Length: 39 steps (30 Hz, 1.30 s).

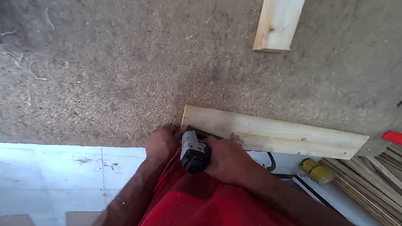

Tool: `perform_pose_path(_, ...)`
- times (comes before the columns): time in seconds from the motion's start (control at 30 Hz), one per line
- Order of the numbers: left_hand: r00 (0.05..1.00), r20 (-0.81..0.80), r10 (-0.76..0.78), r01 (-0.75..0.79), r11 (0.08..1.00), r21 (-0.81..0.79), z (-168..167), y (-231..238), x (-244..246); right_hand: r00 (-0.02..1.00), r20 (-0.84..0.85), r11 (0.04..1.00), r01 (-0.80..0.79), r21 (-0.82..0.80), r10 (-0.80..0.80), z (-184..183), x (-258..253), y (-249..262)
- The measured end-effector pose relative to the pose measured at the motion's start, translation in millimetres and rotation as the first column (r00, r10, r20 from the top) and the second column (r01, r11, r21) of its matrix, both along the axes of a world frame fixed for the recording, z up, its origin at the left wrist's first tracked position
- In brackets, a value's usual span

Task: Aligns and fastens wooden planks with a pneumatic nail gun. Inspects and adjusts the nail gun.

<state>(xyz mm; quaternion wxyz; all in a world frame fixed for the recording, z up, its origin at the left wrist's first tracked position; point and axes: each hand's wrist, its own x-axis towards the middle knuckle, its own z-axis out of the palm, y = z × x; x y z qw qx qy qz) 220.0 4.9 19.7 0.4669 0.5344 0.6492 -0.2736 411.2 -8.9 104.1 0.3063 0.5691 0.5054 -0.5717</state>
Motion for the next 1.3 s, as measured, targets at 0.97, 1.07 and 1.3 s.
perform_pose_path(0.97,0.984,-0.115,0.135,-0.110,0.973,0.203,-3,-28,20,1.000,0.013,0.998,0.018,0.067,-0.019,-1,144,-69)
perform_pose_path(1.07,0.978,-0.119,0.169,-0.141,0.967,0.212,-3,-29,21,1.000,0.019,0.998,0.023,0.054,-0.024,0,159,-73)
perform_pose_path(1.3,0.909,-0.065,0.412,-0.392,0.898,0.202,-16,-33,13,0.999,0.029,1.000,0.023,0.018,-0.023,2,198,-86)
